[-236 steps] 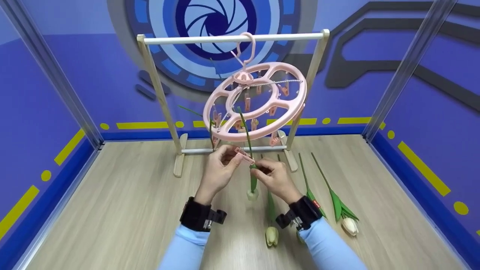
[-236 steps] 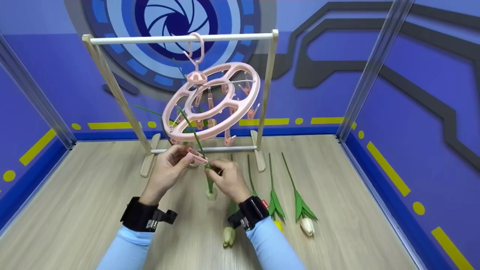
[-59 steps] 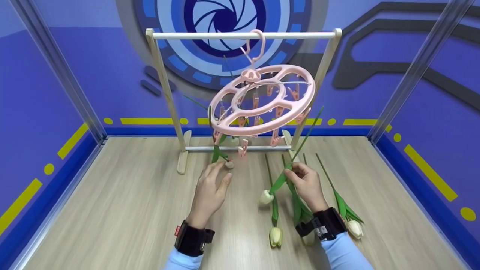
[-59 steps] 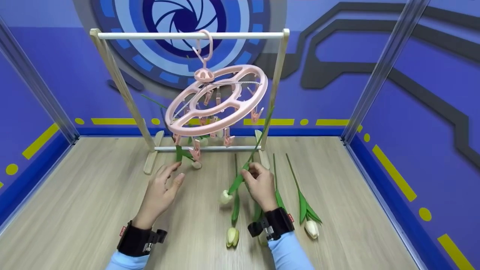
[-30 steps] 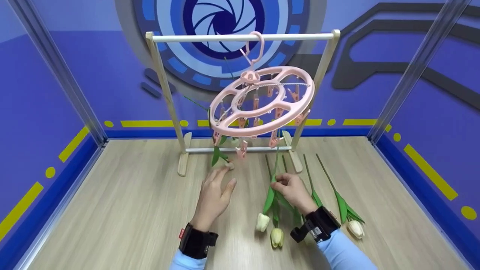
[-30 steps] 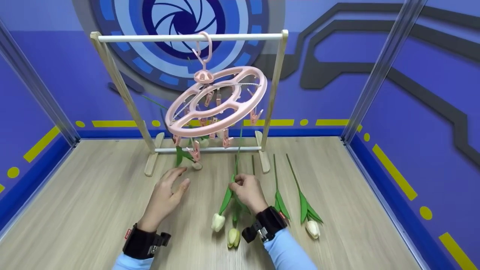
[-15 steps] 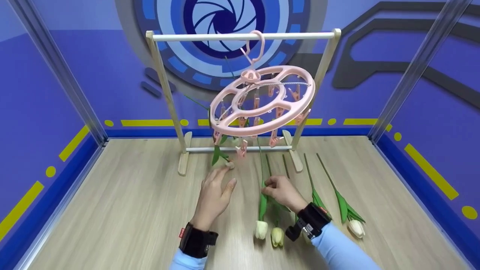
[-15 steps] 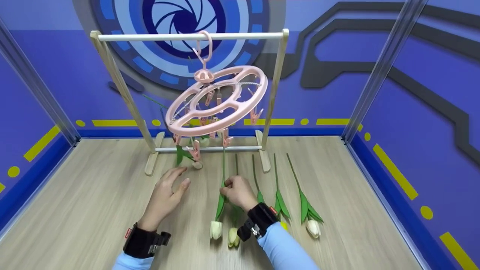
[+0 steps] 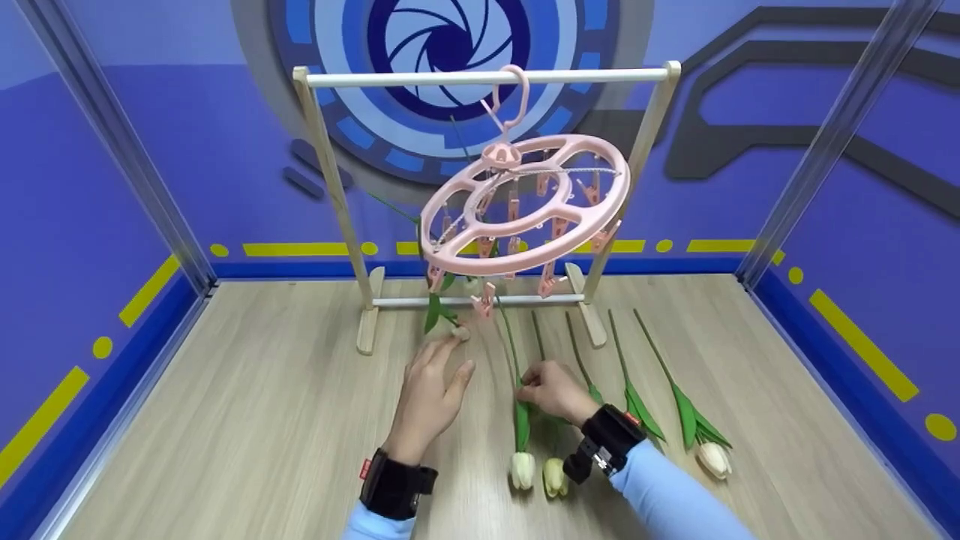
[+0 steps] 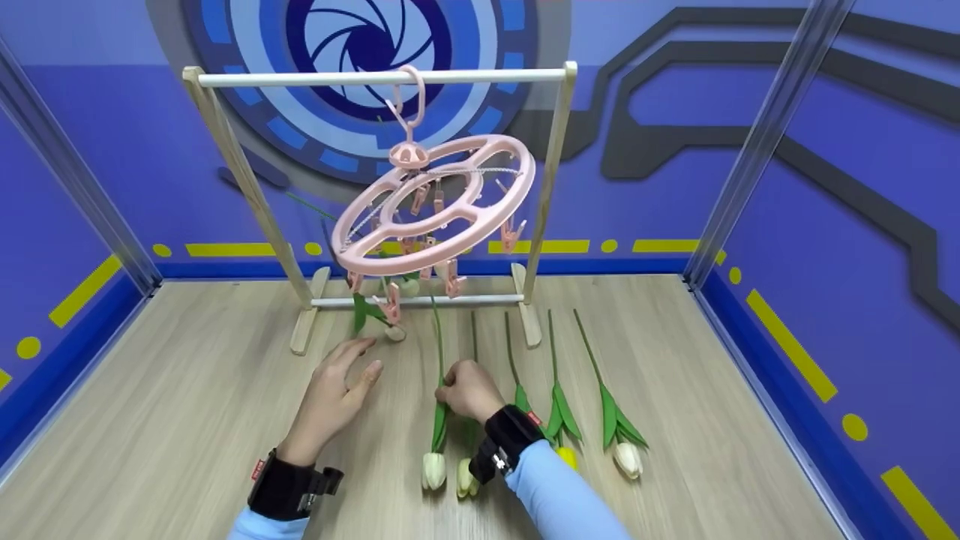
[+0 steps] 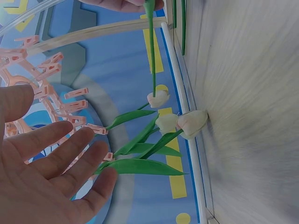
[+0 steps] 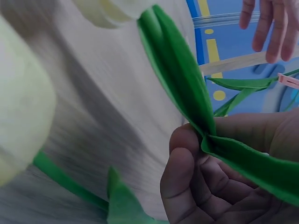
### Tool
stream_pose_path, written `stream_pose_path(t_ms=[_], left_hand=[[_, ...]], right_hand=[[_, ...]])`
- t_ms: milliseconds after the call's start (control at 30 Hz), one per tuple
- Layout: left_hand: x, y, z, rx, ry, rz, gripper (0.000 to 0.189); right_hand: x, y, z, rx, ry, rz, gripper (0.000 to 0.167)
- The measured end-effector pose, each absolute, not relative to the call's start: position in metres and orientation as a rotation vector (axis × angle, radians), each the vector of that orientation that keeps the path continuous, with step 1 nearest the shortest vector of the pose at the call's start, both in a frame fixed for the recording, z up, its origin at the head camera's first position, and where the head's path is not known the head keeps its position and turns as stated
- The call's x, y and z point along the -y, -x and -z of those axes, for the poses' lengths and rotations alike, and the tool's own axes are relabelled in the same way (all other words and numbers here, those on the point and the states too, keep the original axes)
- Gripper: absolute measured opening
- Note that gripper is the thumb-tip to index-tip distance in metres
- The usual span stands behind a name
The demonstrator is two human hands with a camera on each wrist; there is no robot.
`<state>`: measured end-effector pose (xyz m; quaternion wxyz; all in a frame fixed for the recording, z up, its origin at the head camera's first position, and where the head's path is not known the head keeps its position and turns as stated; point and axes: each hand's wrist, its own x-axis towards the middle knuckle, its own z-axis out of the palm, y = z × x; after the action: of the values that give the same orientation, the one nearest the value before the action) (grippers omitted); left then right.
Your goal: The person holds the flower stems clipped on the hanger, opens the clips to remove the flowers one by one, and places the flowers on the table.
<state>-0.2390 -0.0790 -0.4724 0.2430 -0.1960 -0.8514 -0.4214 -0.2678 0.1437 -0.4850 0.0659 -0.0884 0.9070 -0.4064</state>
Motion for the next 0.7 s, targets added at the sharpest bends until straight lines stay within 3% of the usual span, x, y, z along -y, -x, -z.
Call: stream_pose_path(t_ms=[267,433,600,700], left_hand=[[0.079,0.239,0.472,2.323,0.543,1.157,0.041],[0.078,0.238,0.472,2.341,0.539,1.157,0.041],[0.078,0.239,0.473,2.337,0.54,1.13,0.039],[0.078,0.239,0.474,2.342,0.537,1.131,0.039]], right_hand=[[-0.137,0.272,0.492,-2.766,0.281,1.152,0.007],[-0.134,0.274,0.496,-2.765,0.306,1.082,0.034],[-0.131,0.276,0.495,-2.776,0.247,0.985,0.012],[-0.129,0.278,0.495,-2.769,0.217,0.938,0.01]])
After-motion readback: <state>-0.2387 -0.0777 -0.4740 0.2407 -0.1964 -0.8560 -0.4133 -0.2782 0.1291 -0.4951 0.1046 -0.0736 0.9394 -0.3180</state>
